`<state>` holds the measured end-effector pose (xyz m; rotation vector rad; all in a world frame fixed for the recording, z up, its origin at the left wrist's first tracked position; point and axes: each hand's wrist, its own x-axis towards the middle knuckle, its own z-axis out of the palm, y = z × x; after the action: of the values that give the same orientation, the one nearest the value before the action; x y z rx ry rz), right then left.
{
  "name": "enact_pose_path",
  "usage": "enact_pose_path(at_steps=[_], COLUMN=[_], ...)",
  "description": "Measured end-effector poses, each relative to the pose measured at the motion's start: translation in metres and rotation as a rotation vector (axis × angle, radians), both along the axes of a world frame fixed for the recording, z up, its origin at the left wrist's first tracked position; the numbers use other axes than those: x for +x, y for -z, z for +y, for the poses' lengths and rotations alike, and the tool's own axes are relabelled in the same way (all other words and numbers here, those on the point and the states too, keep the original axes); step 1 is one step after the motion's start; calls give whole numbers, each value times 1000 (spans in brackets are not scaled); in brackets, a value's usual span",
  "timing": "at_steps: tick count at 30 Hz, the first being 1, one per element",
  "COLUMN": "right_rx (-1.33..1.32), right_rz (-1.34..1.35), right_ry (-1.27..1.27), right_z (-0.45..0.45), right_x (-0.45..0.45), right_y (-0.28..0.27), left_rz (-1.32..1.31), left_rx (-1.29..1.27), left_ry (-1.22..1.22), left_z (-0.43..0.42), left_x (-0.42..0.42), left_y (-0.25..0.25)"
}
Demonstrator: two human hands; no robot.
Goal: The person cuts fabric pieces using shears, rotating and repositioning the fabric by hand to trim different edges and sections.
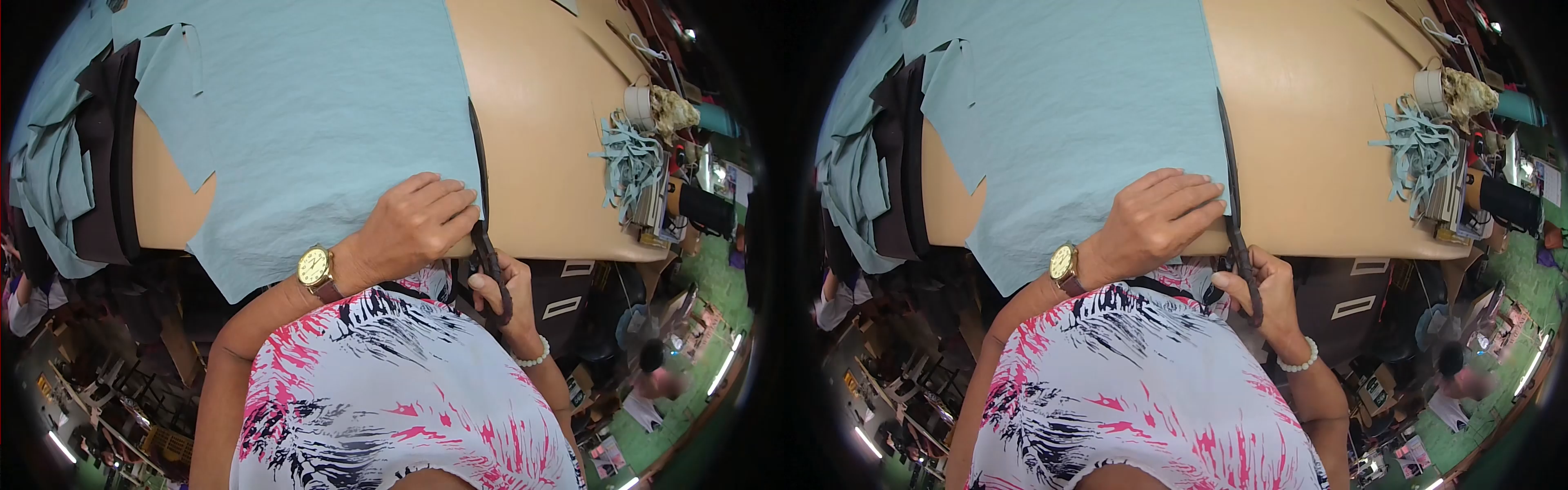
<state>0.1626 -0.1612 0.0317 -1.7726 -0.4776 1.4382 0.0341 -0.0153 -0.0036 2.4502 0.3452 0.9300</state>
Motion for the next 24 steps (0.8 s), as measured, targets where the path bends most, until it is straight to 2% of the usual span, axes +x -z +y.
enact_pose_path(at_steps=[5, 8, 11, 14, 20, 24], right_rx=[-60, -95, -98, -82, -153, -22], right_rz=[-19, -24, -41, 54, 154, 211], right_ry=[5, -24, -81, -27, 7, 28], right_z=[6, 6, 6, 3, 7, -3], right_x=[-5, -3, -2, -4, 4, 9], right_y=[-9, -9, -14, -12, -23, -14], left_rz=[105, 211, 357, 408, 394, 431], left_rx=[-92, -38, -24, 58, 41, 80], left_ry=[29, -141, -118, -116, -122, -111], left_z=[9, 30, 42, 40, 42, 41], left_x=[-3, 2, 3, 6, 8, 5], left_y=[-6, -7, 7, 11, 9, 8])
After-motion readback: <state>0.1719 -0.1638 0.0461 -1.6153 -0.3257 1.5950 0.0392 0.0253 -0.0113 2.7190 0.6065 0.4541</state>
